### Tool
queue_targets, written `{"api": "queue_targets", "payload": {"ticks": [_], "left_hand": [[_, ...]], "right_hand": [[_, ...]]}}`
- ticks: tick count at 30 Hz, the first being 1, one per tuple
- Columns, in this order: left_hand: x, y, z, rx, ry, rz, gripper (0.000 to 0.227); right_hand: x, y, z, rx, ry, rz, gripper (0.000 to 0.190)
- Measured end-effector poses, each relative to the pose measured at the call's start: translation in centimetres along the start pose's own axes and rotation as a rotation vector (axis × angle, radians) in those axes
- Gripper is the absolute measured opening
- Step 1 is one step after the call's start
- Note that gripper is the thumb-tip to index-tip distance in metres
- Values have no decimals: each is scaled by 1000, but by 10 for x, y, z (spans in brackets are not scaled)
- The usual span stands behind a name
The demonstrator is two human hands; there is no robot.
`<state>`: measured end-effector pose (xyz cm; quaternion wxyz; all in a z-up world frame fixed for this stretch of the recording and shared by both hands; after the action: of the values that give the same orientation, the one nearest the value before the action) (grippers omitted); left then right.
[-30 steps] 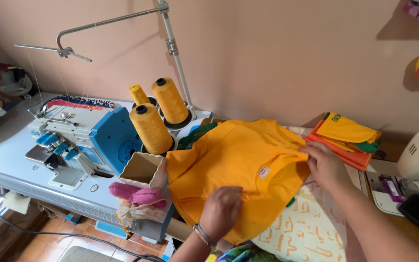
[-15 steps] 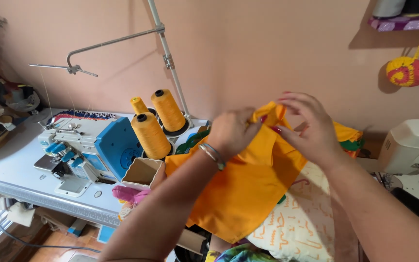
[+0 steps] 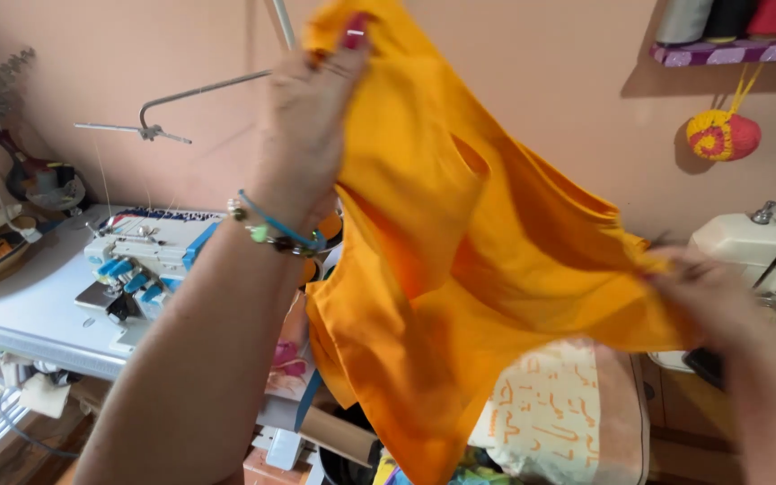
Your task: Sorting, inspecting, and folding yellow and green fabric garments on a workbench next to sewing machines.
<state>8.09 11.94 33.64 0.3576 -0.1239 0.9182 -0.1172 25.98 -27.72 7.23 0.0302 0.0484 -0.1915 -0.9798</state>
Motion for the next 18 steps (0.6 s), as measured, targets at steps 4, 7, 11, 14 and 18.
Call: {"api": "queue_targets", "payload": {"ticks": [4, 7, 11, 14, 18], "left_hand": [[34, 44, 1, -42, -29, -271, 38], [65, 111, 67, -1239, -441, -79, 43], [129, 160, 160, -1373, -282, -146, 41], [177, 177, 199, -809, -75, -482, 38], [234, 204, 216, -792, 120, -513, 38]], "right_hand": [[-68, 63, 18, -36, 273, -250, 18], [-86, 53, 91, 96, 791, -276, 16], [-109, -22, 136, 1448, 1045, -496, 21], [-146, -82, 86, 1372, 536, -144, 31], [-57, -135, 87, 1169, 141, 229, 39]]}}
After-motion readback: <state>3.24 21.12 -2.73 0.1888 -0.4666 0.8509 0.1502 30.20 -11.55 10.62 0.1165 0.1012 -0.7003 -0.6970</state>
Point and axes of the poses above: each hand's wrist, its own x-axis away from the middle knuckle, its own y-axis out of the back of the hand, z = x × y, the point moved 3 cm from there along -x, towards the middle knuckle, and after that the axes turned 3 degrees about x, right-handed, at the moved point
